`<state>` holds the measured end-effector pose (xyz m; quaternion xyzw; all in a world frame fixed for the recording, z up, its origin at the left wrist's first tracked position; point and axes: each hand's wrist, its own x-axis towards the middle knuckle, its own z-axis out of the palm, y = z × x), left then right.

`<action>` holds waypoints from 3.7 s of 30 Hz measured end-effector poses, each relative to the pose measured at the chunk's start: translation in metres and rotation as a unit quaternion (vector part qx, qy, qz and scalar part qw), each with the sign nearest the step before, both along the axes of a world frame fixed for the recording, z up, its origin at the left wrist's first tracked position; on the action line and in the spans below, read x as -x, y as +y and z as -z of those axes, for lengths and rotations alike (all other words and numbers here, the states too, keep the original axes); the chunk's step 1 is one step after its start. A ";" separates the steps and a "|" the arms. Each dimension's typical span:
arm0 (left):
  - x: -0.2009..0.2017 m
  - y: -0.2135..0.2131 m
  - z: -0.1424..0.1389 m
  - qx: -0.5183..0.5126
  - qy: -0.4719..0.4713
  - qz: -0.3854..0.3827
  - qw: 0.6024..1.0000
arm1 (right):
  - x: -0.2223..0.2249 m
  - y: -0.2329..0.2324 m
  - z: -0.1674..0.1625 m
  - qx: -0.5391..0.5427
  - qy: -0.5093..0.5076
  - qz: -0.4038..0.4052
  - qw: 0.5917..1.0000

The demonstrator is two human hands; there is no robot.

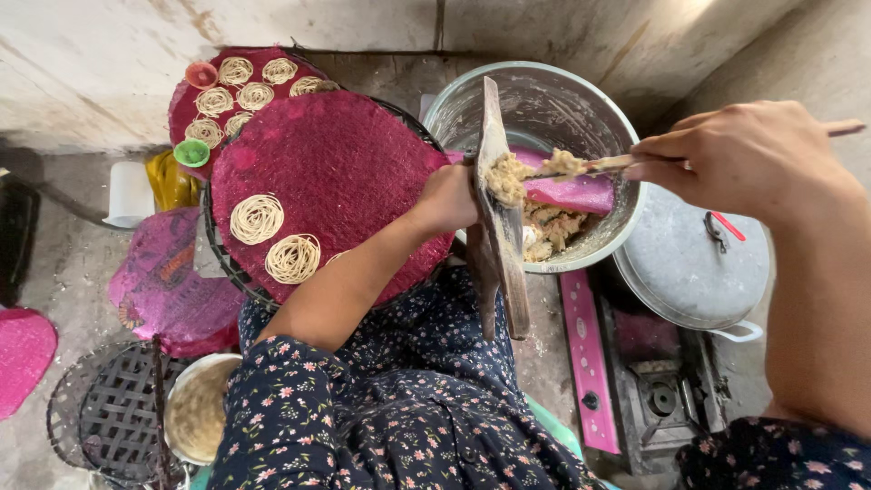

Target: The person sits with a round tray on their lap and uses a large wooden hand press to extrude noodle dough into spiral nests. They scoop dough from a bucket into the press, press the lever to extrude noodles onto the tray, cut the strands, and arrange the finished nests on the tray.

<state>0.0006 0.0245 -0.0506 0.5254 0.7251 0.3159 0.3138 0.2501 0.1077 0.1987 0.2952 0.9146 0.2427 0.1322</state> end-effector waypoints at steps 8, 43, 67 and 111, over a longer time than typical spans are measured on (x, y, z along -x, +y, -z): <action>0.000 0.000 0.010 -0.062 0.061 0.015 0.996 | 0.033 -0.029 0.062 -0.138 0.075 -0.278 0.948; 0.012 0.016 0.021 -0.021 0.054 -0.026 0.998 | 0.038 -0.022 0.069 -0.135 0.170 -0.369 0.904; 0.022 0.051 0.036 -0.128 -0.123 -0.124 0.976 | 0.003 -0.018 0.185 0.017 0.600 -0.158 0.784; 0.071 -0.003 -0.013 -0.342 -0.649 0.223 0.643 | -0.040 0.025 0.298 0.566 0.645 0.020 0.513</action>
